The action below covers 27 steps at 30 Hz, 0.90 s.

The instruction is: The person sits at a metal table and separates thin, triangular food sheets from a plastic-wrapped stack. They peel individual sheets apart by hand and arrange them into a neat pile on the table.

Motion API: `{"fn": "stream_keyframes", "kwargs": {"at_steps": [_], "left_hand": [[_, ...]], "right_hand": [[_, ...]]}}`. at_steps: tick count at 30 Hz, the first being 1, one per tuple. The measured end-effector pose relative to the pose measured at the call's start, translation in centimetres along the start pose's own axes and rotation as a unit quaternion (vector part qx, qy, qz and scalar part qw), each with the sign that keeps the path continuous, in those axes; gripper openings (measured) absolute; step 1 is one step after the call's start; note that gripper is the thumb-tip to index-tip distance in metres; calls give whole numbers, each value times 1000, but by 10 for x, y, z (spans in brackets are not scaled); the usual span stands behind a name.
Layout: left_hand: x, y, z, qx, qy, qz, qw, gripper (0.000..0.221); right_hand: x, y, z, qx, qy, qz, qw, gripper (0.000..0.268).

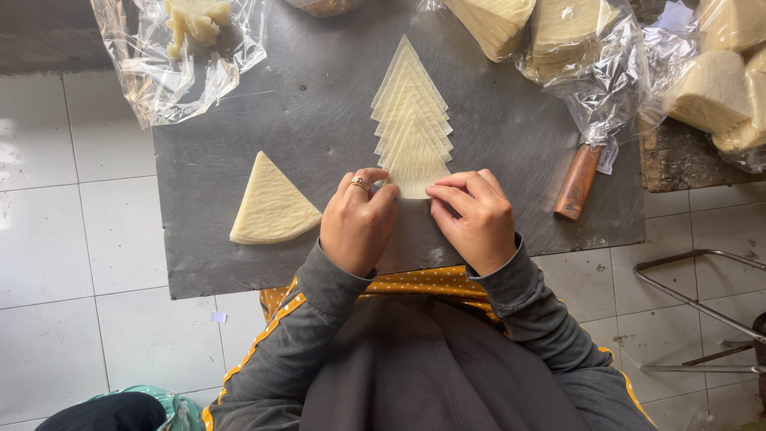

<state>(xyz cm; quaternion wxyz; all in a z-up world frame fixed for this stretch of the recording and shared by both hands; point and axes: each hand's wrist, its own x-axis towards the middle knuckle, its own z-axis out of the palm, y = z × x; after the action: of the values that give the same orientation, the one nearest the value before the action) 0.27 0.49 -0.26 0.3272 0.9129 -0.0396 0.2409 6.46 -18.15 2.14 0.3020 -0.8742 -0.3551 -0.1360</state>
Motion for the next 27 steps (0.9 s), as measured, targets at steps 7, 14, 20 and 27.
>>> {"fn": "stream_keyframes", "kwargs": {"at_steps": [7, 14, 20, 27], "left_hand": [[-1, 2, -1, -3, -7, -7, 1000, 27], [-5, 13, -13, 42, -35, 59, 997, 52], [-12, 13, -11, 32, -37, 115, 992, 47], [-31, 11, -24, 27, 81, 103, 991, 30]], "right_hand": [[3, -2, -7, 14, -14, -9, 1000, 21], [2, 2, -33, 21, -27, -9, 999, 22], [-7, 36, -48, 5, 13, 42, 999, 8], [45, 53, -89, 36, 160, 18, 986, 48]]}}
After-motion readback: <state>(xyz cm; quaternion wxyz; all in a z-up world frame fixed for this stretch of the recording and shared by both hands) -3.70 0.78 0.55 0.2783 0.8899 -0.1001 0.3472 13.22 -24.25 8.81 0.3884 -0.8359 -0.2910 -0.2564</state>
